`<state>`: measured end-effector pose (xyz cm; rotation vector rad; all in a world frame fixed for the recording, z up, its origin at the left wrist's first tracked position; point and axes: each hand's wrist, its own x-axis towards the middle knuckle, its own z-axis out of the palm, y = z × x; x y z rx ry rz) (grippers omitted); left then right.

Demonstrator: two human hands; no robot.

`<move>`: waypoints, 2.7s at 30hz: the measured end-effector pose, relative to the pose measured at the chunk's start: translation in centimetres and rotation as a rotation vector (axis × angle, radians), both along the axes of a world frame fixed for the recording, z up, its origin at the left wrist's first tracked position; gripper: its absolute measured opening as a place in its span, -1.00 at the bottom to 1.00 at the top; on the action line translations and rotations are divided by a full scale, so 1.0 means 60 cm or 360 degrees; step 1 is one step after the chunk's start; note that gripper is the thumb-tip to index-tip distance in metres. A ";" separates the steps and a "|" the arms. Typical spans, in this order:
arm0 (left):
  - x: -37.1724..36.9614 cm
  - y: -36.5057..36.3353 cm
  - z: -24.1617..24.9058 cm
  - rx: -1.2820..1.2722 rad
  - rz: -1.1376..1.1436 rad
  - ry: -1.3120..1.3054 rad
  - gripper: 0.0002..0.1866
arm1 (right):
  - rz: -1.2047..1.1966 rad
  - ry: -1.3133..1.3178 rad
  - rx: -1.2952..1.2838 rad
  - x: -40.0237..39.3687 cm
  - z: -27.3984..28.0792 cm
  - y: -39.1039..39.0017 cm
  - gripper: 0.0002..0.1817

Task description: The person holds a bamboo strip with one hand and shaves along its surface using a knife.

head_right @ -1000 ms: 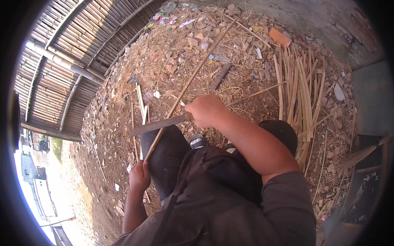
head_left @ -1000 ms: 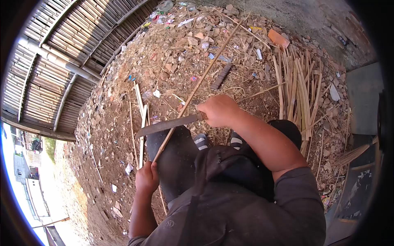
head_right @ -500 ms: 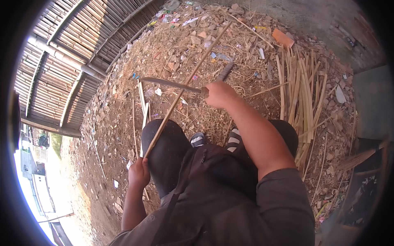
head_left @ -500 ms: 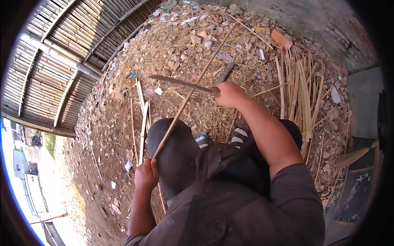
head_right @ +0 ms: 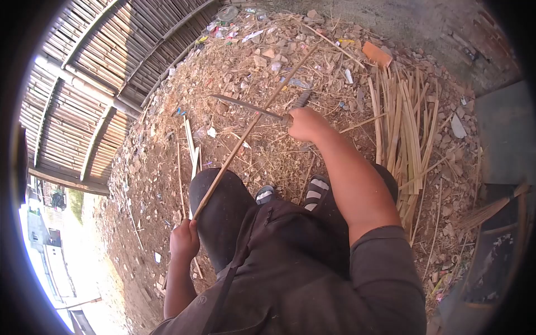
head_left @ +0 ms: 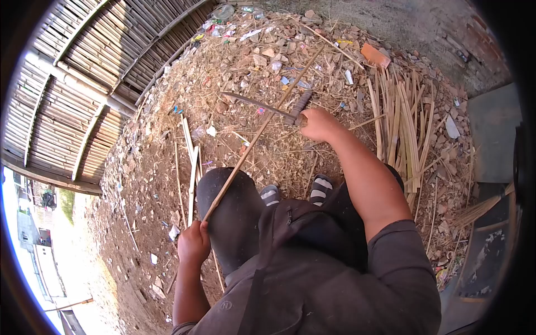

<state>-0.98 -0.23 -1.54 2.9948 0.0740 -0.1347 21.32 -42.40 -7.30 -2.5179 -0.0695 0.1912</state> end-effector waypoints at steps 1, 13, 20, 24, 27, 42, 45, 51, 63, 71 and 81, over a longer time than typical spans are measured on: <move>0.001 0.002 0.004 0.0011 -0.0007 0.0023 -0.55 | 0.0039 -0.0074 -0.0003 -0.010 0.006 0.010 -0.65; 0.008 0.001 0.008 -0.0094 -0.0058 -0.0005 -0.56 | 0.0204 0.0079 0.0027 -0.016 0.028 0.020 -0.64; 0.000 0.008 -0.020 -0.0140 -0.0089 -0.0050 -0.60 | 0.0512 -0.0088 -0.0207 -0.072 0.086 0.068 -0.73; 0.012 -0.002 0.009 -0.0090 -0.0053 0.0015 -0.58 | 0.0125 0.0106 -0.0087 -0.015 0.039 0.007 -0.69; 0.013 0.003 0.012 -0.0086 -0.0071 0.0054 -0.57 | 0.0143 -0.0119 0.0002 -0.038 0.035 0.035 -0.71; -0.011 0.021 0.034 -0.0104 -0.0024 0.0157 -0.59 | 0.0463 -0.0064 -0.0346 -0.075 0.082 0.062 -0.70; -0.045 0.046 0.017 -0.0097 -0.0030 0.0129 -0.60 | 0.0280 0.0035 -0.0108 -0.051 0.025 0.023 -0.71; -0.046 0.059 0.002 -0.0269 -0.0029 0.0067 -0.62 | 0.0193 -0.0190 -0.0072 -0.049 0.061 0.029 -0.71; -0.077 0.097 0.001 -0.0106 -0.0082 -0.0015 -0.63 | -0.0321 -0.0098 0.0169 -0.021 0.037 -0.047 -0.68; -0.095 0.087 -0.027 0.0094 0.0039 -0.0083 -0.63 | 0.0138 0.0043 0.0005 -0.030 0.063 -0.007 -0.67; -0.081 0.081 -0.019 -0.0039 0.0003 -0.0037 -0.64 | 0.0407 -0.0007 -0.0280 -0.066 0.107 0.020 -0.64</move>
